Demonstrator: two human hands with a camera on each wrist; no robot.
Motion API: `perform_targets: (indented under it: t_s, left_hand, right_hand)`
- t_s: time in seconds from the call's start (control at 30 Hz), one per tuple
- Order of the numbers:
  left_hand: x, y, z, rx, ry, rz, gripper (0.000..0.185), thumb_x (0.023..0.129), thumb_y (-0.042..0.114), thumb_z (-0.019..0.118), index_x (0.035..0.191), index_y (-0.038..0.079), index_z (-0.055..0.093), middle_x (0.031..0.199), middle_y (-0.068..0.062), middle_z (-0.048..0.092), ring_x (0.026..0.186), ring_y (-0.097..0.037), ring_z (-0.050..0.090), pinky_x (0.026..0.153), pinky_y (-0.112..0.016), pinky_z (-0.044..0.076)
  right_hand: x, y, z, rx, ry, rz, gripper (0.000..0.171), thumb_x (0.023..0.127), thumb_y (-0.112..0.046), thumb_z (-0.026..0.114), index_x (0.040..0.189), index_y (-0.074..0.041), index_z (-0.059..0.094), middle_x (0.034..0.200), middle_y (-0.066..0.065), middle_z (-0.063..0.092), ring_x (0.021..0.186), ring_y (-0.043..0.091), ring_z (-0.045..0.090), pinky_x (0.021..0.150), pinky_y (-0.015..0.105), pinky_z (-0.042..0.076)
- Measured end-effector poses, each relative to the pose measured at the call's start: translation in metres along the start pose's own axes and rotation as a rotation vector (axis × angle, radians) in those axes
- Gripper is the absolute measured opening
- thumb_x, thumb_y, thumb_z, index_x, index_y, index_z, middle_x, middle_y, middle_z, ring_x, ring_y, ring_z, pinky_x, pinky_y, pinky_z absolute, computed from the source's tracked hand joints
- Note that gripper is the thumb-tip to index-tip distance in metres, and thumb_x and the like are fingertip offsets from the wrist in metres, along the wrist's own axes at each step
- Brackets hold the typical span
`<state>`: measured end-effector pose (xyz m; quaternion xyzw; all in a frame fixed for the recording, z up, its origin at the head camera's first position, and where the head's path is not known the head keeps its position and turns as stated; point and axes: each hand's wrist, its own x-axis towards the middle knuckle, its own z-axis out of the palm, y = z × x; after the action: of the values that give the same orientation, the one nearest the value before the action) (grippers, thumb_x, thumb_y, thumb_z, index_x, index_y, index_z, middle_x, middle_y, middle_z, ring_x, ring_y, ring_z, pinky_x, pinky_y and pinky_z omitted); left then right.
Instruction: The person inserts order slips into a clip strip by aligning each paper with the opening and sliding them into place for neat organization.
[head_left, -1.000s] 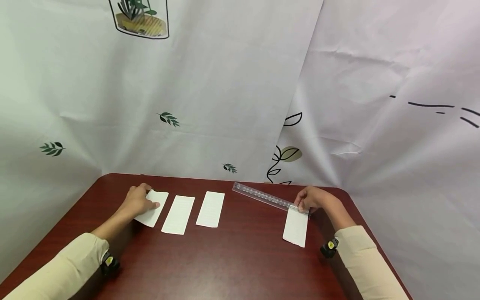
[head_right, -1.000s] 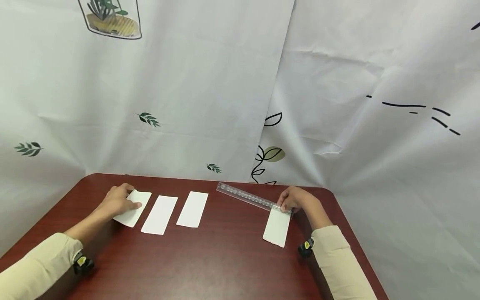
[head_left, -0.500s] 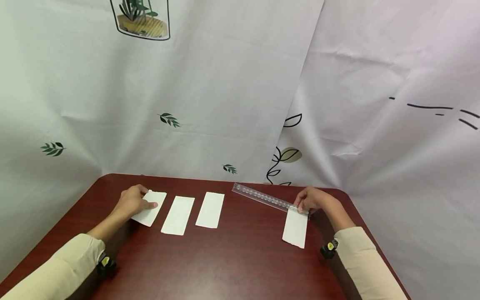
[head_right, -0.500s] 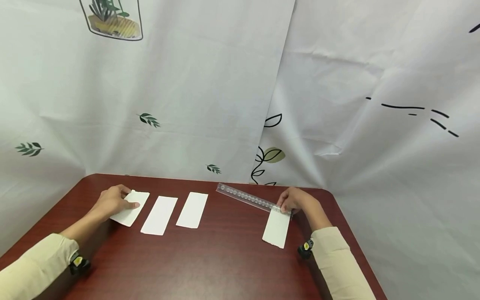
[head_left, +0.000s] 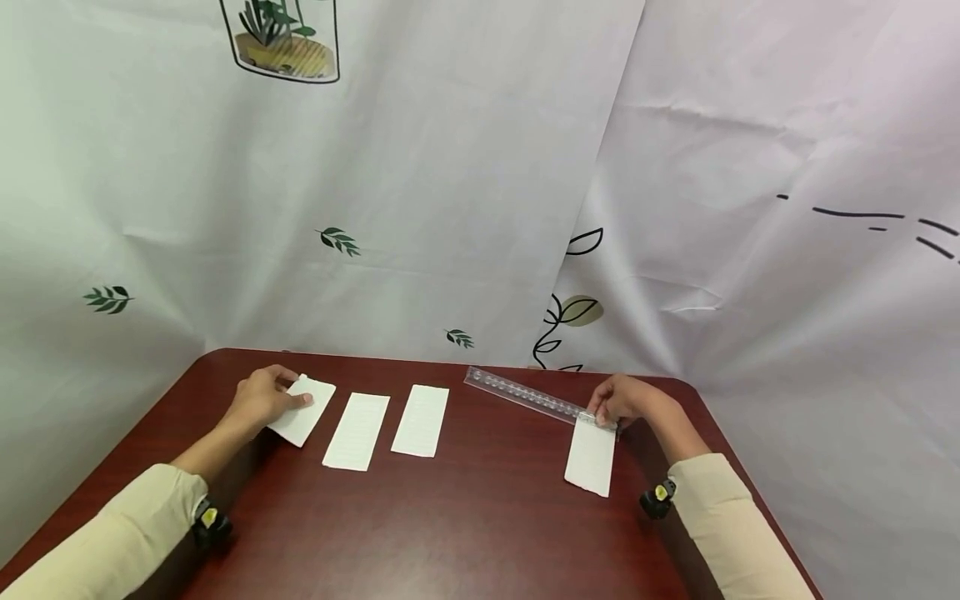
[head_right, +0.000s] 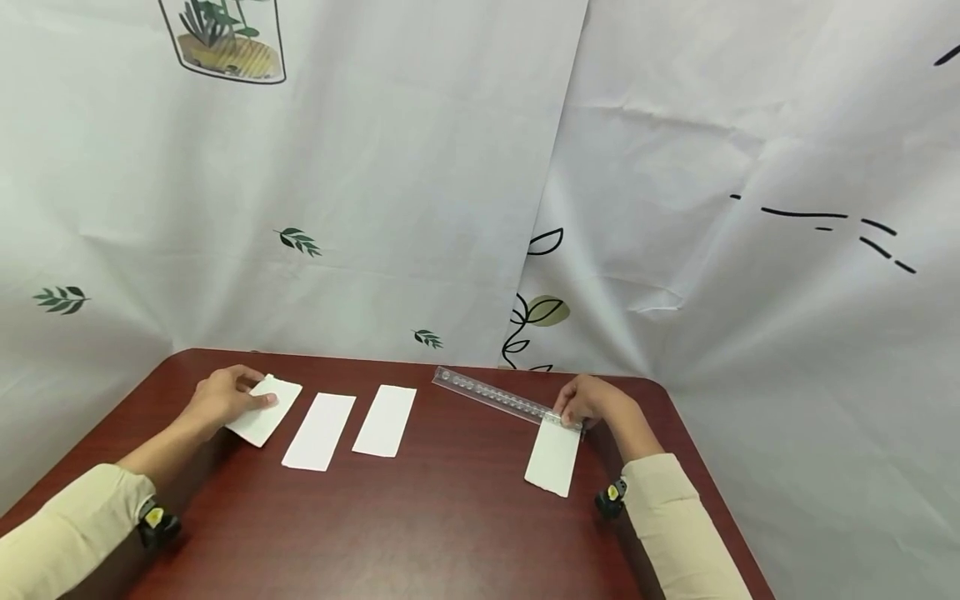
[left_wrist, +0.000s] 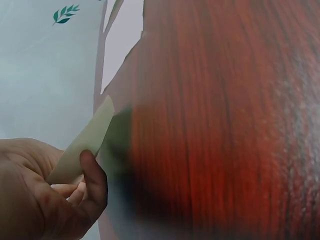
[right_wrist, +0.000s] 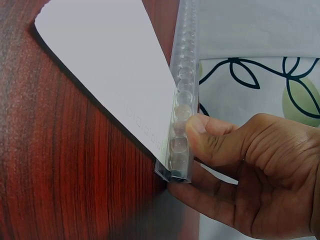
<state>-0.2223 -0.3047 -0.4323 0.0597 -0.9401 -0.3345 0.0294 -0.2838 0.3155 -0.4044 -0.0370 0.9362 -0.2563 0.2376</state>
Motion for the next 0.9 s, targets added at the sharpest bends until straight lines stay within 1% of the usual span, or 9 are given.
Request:
perform_targets:
  t_s: [0.1, 0.23, 0.33, 0.5, 0.6, 0.7, 0.9]
  left_hand:
    - [0.0, 0.002, -0.001, -0.007, 0.029, -0.014, 0.05, 0.103, 0.017, 0.081, 0.138, -0.015, 0.063, 0.115, -0.036, 0.071, 0.101, -0.045, 0.068, 0.073, -0.033, 0.05]
    - [0.001, 0.001, 0.004, -0.023, 0.086, -0.007, 0.042, 0.106, 0.011, 0.073, 0.139, -0.013, 0.064, 0.118, -0.035, 0.07, 0.103, -0.045, 0.067, 0.073, -0.032, 0.049]
    - [0.001, 0.002, 0.007, -0.044, 0.112, 0.0, 0.039, 0.106, 0.009, 0.072, 0.139, -0.011, 0.065, 0.116, -0.032, 0.07, 0.103, -0.043, 0.066, 0.075, -0.031, 0.048]
    - [0.002, 0.007, 0.008, -0.09, 0.136, -0.004, 0.04, 0.108, 0.009, 0.072, 0.142, -0.009, 0.064, 0.114, -0.028, 0.068, 0.102, -0.039, 0.063, 0.075, -0.032, 0.048]
    - [0.003, 0.013, 0.011, -0.125, 0.129, 0.002, 0.04, 0.108, 0.01, 0.072, 0.142, -0.009, 0.064, 0.114, -0.026, 0.067, 0.101, -0.038, 0.063, 0.074, -0.032, 0.049]
    - [0.002, 0.021, 0.014, -0.166, 0.103, -0.002, 0.04, 0.108, 0.01, 0.072, 0.143, -0.008, 0.065, 0.114, -0.024, 0.067, 0.101, -0.034, 0.063, 0.073, -0.028, 0.05]
    - [-0.002, 0.033, 0.024, -0.224, 0.051, -0.035, 0.039, 0.11, 0.009, 0.069, 0.144, -0.009, 0.063, 0.114, -0.021, 0.066, 0.099, -0.03, 0.063, 0.069, -0.025, 0.051]
  right_hand:
    - [0.001, -0.001, -0.001, 0.006, -0.002, -0.004, 0.014, 0.097, 0.008, 0.077, 0.102, -0.005, 0.082, 0.086, 0.001, 0.067, 0.085, 0.017, 0.062, 0.077, 0.036, 0.062]
    - [0.0, 0.0, 0.0, -0.002, -0.002, -0.01, 0.014, 0.097, 0.007, 0.077, 0.102, -0.004, 0.081, 0.087, 0.001, 0.068, 0.085, 0.018, 0.063, 0.078, 0.037, 0.063]
    - [-0.002, 0.001, 0.0, -0.015, -0.005, -0.005, 0.013, 0.097, 0.006, 0.077, 0.102, -0.005, 0.081, 0.089, 0.002, 0.07, 0.086, 0.018, 0.065, 0.078, 0.038, 0.063]
    - [-0.003, -0.001, -0.002, -0.021, -0.002, -0.014, 0.011, 0.098, 0.004, 0.078, 0.103, -0.005, 0.081, 0.091, 0.002, 0.071, 0.087, 0.018, 0.065, 0.078, 0.039, 0.063]
    - [-0.002, -0.002, -0.003, -0.021, 0.001, -0.02, 0.012, 0.098, 0.005, 0.078, 0.105, -0.004, 0.081, 0.088, 0.002, 0.07, 0.086, 0.017, 0.064, 0.08, 0.04, 0.064]
    - [-0.002, -0.002, -0.003, -0.012, -0.002, -0.011, 0.012, 0.098, 0.007, 0.078, 0.103, -0.004, 0.081, 0.086, 0.001, 0.068, 0.085, 0.017, 0.064, 0.08, 0.04, 0.064]
    - [0.0, -0.001, -0.001, -0.004, -0.003, -0.011, 0.014, 0.097, 0.008, 0.077, 0.101, -0.004, 0.082, 0.084, -0.001, 0.066, 0.083, 0.016, 0.062, 0.077, 0.036, 0.063]
